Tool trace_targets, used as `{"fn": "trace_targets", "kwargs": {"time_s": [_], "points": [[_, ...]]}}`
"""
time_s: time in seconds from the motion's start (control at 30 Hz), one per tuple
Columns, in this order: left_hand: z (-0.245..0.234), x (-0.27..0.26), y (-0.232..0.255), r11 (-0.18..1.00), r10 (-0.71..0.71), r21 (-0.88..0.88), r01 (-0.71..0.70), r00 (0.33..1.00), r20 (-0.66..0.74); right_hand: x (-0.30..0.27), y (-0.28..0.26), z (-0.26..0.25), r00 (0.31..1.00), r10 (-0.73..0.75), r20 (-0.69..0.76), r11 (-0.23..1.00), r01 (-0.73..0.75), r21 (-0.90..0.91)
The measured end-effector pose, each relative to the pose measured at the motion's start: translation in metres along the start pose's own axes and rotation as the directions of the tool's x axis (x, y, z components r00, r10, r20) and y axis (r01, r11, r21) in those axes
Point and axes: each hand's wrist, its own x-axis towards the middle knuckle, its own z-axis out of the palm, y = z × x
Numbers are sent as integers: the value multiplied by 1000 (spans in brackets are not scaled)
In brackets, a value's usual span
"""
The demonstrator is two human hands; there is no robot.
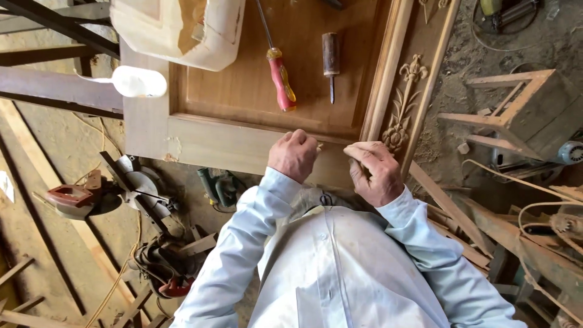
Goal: Applying glue to the joints and crevices of a wooden door panel using a squeeze bottle and smoothing it with fingers.
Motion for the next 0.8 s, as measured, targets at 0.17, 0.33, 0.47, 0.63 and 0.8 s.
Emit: {"fn": "trace_targets", "kwargs": {"time_s": [0.17, 0.33, 0.47, 0.63, 0.8], "points": [[-3, -26, 4, 994, -17, -108, 14, 1000, -25, -14, -1, 9, 989, -103, 104, 987, 89, 133], [-48, -49, 16, 973, -116, -212, 91, 987, -110, -13, -3, 42, 886, -403, 229, 885, 314, 343], [-69, -69, 12, 923, -277, -327, 204, 941, -195, 4, 7, 67, 854, -439, 280, 868, 323, 377], [-93, -86, 14, 869, -410, -392, 303, 883, -227, 10, 11, 54, 867, -364, 341, 893, 221, 392], [-100, -93, 16, 839, -461, -427, 338, 858, -227, 14, 15, 19, 809, -371, 455, 917, 244, 316]]}}
